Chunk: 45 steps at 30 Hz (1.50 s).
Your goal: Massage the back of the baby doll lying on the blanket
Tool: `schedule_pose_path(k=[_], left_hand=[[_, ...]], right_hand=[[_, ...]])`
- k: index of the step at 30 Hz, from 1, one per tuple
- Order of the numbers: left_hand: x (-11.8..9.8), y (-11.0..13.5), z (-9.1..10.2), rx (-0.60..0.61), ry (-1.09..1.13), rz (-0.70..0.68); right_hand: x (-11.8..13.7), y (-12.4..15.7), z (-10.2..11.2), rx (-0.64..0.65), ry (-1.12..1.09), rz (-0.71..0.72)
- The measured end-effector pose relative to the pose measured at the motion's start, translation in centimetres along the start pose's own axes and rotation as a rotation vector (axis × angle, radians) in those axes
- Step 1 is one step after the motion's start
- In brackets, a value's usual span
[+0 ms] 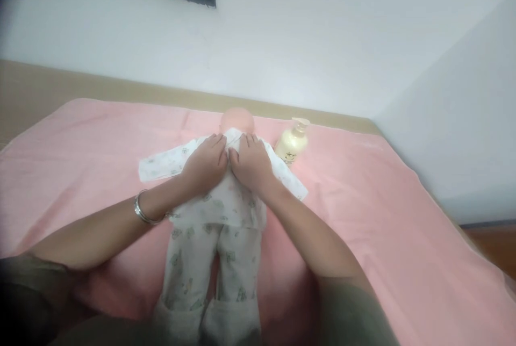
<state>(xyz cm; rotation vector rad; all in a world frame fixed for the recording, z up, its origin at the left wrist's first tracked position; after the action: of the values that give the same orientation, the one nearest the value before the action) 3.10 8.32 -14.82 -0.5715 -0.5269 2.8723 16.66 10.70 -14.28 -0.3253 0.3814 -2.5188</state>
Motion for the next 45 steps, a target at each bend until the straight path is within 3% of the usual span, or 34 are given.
schedule_pose_path(k=[7, 16, 24, 28, 35, 40, 45], left_hand=[[1.5, -1.5, -0.3, 0.106, 0.068, 0.18], [-0.2, 0.8, -0.7, 0.046, -0.064, 0.074], [1.3, -1.4, 0.0, 0.119, 0.08, 0.132], [1.8, -1.4, -0.9, 0.05, 0.142, 0.169], [2.1, -0.4, -1.9, -0.078, 0.282, 0.198], [2.6, -0.1, -2.1, -0.139, 0.384, 0.195], [2.7, 0.1, -2.1, -0.179, 0.42, 0.169]], right_hand=[[4.2, 4.0, 0.7, -0.02, 0.199, 0.139], [-0.5, -0.3, 0.0, 0.046, -0.065, 0.001], [2.6, 2.3, -0.2, -0.066, 0.046, 0.086], [2.6, 2.3, -0.4, -0.082, 0.003, 0.068], [0.4, 0.3, 0.8, -0.052, -0.235, -0.085], [0.9, 0.7, 1.1, -0.221, -0.186, -0.011], [1.4, 0.9, 0.2, -0.063, -0.211, 0.038]])
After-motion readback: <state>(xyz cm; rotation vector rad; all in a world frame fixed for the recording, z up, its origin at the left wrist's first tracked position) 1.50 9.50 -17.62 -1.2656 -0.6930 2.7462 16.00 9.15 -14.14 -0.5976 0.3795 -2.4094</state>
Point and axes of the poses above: each hand's wrist, its own y-axis away from the middle knuckle, its own z-axis out of the back of the hand, x = y × z, the point moved 2 cm from there along -y, towards the middle knuckle, and after that the axes turned 9 degrees about z, right-handed, at the moved point
